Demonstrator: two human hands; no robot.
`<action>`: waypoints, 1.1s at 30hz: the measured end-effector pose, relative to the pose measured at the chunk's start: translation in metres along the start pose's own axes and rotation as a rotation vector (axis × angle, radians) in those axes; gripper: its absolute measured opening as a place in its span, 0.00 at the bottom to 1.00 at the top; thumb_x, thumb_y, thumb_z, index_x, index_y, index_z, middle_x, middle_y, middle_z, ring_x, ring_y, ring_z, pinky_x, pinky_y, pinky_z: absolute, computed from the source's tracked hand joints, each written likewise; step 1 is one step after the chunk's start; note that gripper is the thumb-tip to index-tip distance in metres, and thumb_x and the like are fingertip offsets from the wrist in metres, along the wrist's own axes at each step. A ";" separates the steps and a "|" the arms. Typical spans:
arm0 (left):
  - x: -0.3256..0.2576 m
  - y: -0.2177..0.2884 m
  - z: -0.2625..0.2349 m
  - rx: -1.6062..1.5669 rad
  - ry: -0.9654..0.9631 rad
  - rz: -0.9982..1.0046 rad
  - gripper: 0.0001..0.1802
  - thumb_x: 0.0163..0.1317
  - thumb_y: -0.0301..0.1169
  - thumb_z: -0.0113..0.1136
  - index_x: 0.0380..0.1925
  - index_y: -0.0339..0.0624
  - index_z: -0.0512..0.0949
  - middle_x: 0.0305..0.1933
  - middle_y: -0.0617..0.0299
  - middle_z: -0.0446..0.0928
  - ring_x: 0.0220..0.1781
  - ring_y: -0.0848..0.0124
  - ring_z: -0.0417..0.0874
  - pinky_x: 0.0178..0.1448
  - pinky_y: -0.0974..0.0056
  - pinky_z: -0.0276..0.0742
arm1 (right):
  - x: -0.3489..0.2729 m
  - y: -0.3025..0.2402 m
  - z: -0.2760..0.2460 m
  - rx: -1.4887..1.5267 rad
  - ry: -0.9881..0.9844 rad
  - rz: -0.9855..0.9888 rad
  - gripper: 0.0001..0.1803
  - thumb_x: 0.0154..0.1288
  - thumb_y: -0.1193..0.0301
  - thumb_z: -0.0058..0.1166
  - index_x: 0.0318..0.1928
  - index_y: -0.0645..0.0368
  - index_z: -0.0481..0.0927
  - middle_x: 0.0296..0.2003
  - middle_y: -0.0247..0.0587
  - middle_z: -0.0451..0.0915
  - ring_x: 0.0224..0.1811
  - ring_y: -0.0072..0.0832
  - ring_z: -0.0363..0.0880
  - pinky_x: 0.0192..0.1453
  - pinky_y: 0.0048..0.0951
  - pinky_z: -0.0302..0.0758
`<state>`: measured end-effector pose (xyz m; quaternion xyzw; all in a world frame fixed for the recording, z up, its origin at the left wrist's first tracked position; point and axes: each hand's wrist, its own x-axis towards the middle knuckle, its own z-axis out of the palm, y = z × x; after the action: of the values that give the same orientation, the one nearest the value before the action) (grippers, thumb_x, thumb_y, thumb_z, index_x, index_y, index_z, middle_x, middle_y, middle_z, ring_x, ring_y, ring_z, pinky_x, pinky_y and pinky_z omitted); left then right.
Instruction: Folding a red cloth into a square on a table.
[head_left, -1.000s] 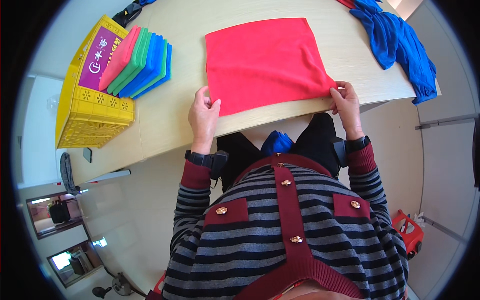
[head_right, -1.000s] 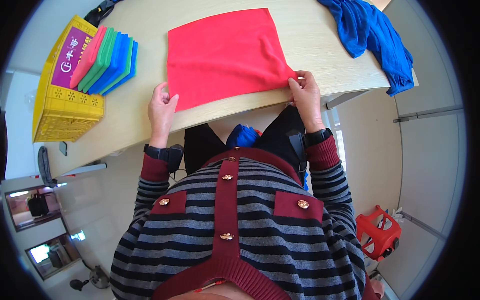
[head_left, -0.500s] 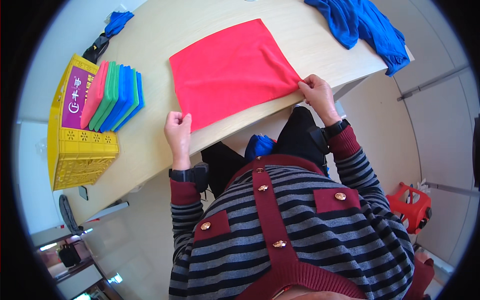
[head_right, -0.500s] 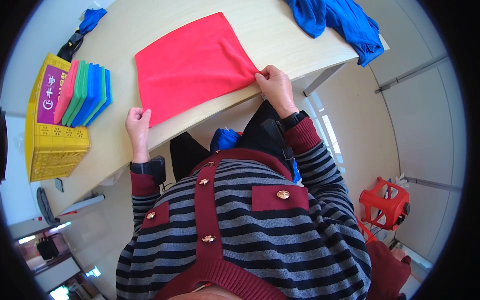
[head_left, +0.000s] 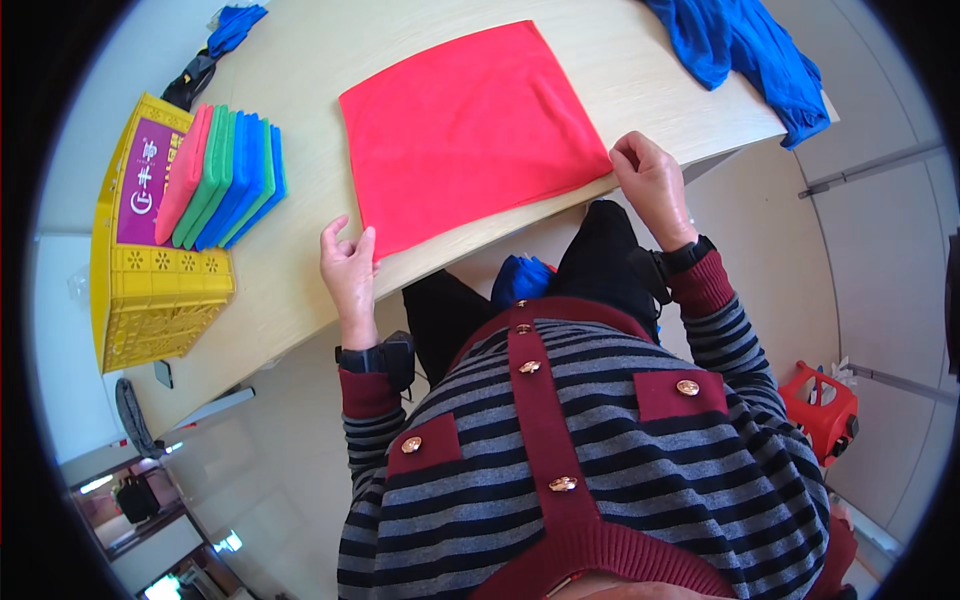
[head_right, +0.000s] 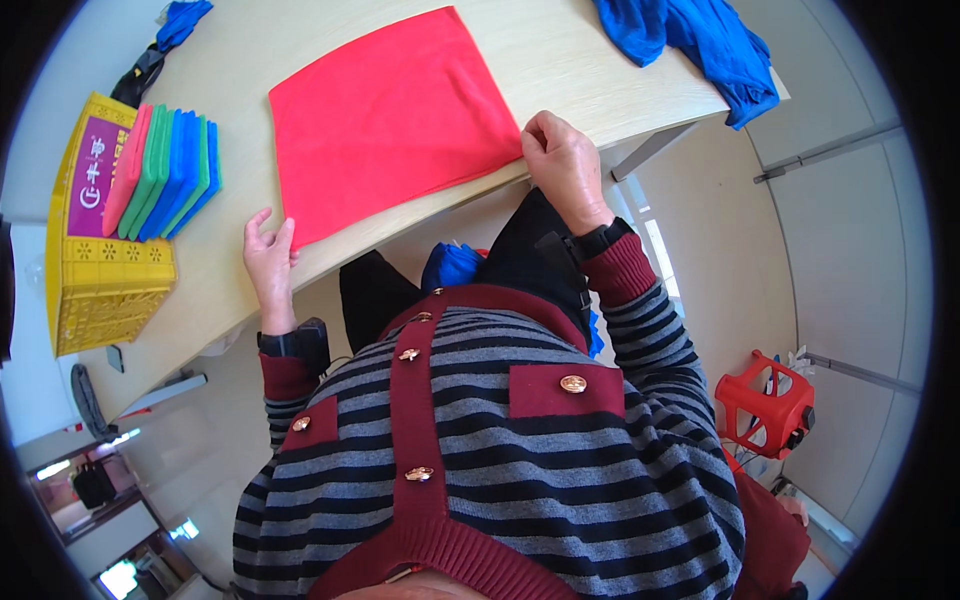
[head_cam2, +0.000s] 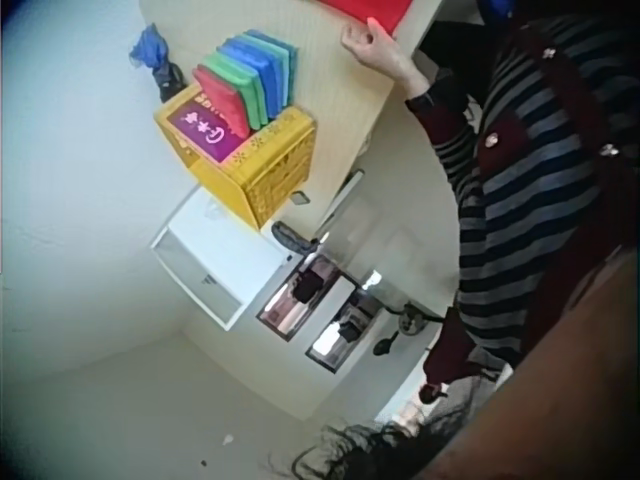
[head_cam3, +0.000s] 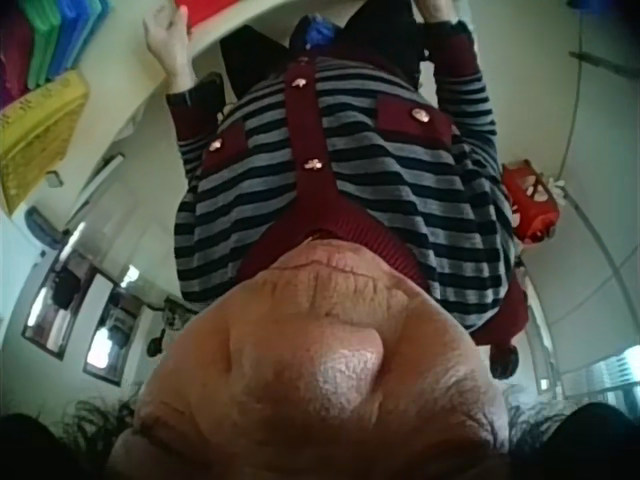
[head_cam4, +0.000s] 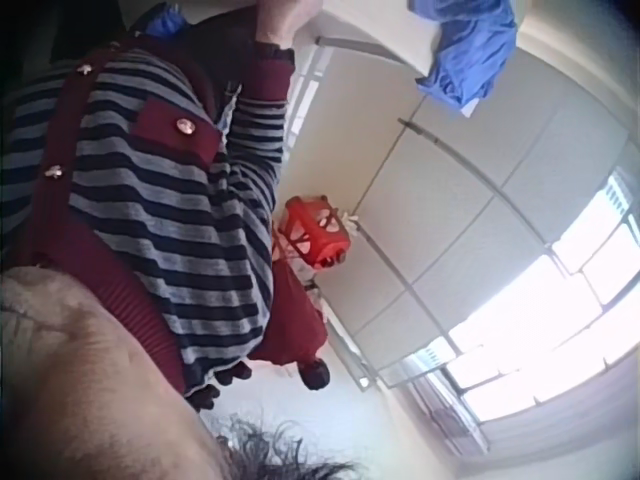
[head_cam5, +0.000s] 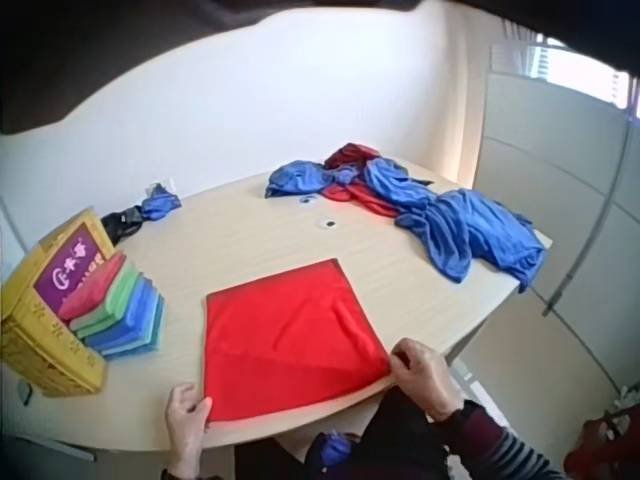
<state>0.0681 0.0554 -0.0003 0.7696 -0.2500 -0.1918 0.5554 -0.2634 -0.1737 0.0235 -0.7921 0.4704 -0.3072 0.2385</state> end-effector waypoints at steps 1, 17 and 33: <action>-0.001 0.000 -0.001 0.009 0.013 -0.010 0.25 0.67 0.28 0.66 0.61 0.39 0.71 0.25 0.68 0.76 0.20 0.82 0.71 0.23 0.74 0.65 | -0.002 -0.008 0.004 0.009 0.035 -0.137 0.06 0.65 0.72 0.60 0.37 0.62 0.81 0.27 0.42 0.79 0.29 0.36 0.80 0.35 0.32 0.77; 0.007 0.047 0.016 0.820 0.019 0.268 0.25 0.64 0.34 0.67 0.60 0.38 0.75 0.36 0.57 0.83 0.35 0.61 0.84 0.42 0.57 0.80 | 0.018 -0.033 0.020 -0.017 -0.187 -0.354 0.07 0.64 0.74 0.61 0.42 0.61 0.80 0.42 0.47 0.81 0.50 0.47 0.78 0.53 0.41 0.77; 0.130 0.023 0.082 1.161 -0.335 0.568 0.39 0.74 0.62 0.41 0.79 0.59 0.56 0.84 0.56 0.48 0.85 0.52 0.42 0.82 0.34 0.36 | 0.012 -0.030 0.066 -0.468 -0.239 -0.441 0.34 0.76 0.46 0.44 0.75 0.48 0.66 0.77 0.44 0.59 0.81 0.47 0.49 0.84 0.51 0.44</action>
<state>0.1212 -0.0910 -0.0059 0.8078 -0.5883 0.0108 0.0337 -0.1942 -0.1648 0.0011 -0.9384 0.3145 -0.1401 0.0314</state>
